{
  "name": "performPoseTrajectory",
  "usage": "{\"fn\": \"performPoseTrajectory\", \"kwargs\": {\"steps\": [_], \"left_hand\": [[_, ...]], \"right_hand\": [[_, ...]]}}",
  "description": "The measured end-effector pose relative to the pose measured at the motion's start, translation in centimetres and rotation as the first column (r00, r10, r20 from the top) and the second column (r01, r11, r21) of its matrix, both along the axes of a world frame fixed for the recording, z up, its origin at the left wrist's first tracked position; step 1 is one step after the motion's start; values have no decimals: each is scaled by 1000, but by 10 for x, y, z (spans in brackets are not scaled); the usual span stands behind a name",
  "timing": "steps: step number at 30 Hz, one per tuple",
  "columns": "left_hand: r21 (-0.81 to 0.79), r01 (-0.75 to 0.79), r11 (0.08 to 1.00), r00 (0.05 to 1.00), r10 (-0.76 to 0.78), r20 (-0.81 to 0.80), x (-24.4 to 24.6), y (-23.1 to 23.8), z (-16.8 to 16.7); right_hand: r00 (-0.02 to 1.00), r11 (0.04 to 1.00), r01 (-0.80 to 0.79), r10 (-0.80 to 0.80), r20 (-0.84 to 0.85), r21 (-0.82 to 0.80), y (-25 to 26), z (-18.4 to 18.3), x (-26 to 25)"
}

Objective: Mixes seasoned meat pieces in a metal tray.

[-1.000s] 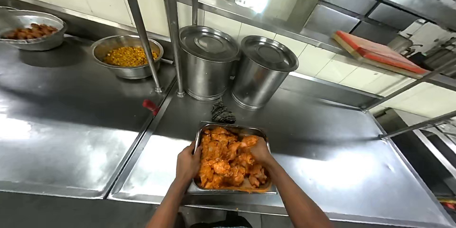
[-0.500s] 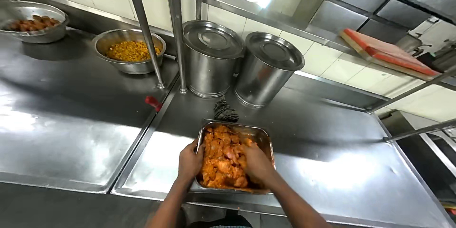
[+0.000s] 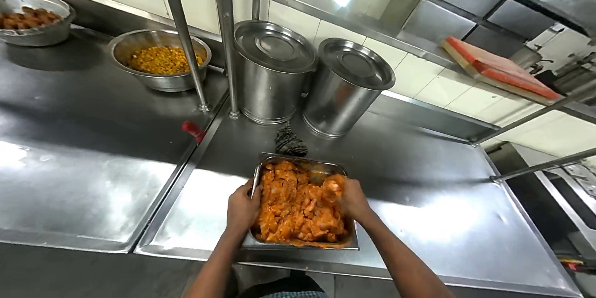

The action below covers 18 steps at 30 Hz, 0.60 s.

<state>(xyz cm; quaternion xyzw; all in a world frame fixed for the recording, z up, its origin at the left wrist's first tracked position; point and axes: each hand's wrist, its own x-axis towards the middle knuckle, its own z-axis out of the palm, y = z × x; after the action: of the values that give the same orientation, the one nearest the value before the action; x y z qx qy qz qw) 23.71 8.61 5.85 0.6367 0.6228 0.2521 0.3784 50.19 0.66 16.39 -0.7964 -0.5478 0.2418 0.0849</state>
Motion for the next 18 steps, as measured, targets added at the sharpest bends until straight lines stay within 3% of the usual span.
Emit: {"fn": "performPoseTrajectory", "kwargs": {"steps": [2, 6, 8, 10, 12, 13, 15, 16, 17, 18], "left_hand": [[0, -3, 1000, 1000, 3, 11, 0, -1, 0], [-17, -33, 999, 999, 33, 12, 2, -2, -1], [-20, -33, 999, 999, 33, 0, 2, 0, -1], [-19, -4, 1000, 1000, 4, -22, 3, 0, -1], [-3, 28, 1000, 1000, -28, -12, -1, 0, -4], [-2, 36, 999, 999, -36, 4, -2, 1, -4], [7, 42, 999, 999, -42, 26, -4, 4, -6], [15, 42, 999, 999, -43, 32, -5, 5, -7], [26, 38, 999, 998, -39, 40, -6, 6, -8], [33, 33, 999, 998, -35, 48, -7, 7, -9]], "right_hand": [[997, 999, 16, -12, 72, -52, 0, -6, 6], [999, 897, -43, 40, -16, -440, -25, -40, 3], [994, 892, 57, -93, -58, -448, -37, -58, -22], [935, 906, 242, -313, -165, -347, -35, -75, -42], [725, 881, 417, -471, -503, -223, -27, -87, -55], [537, 840, 507, -484, -691, -194, -23, -89, -58], [139, 741, 630, -403, -905, -233, -14, -88, -56], [26, 727, 641, -339, -940, -245, -12, -85, -50], [-1, 732, 644, -289, -957, -222, -10, -77, -43], [38, 754, 634, -252, -967, -172, -9, -66, -36]]}}
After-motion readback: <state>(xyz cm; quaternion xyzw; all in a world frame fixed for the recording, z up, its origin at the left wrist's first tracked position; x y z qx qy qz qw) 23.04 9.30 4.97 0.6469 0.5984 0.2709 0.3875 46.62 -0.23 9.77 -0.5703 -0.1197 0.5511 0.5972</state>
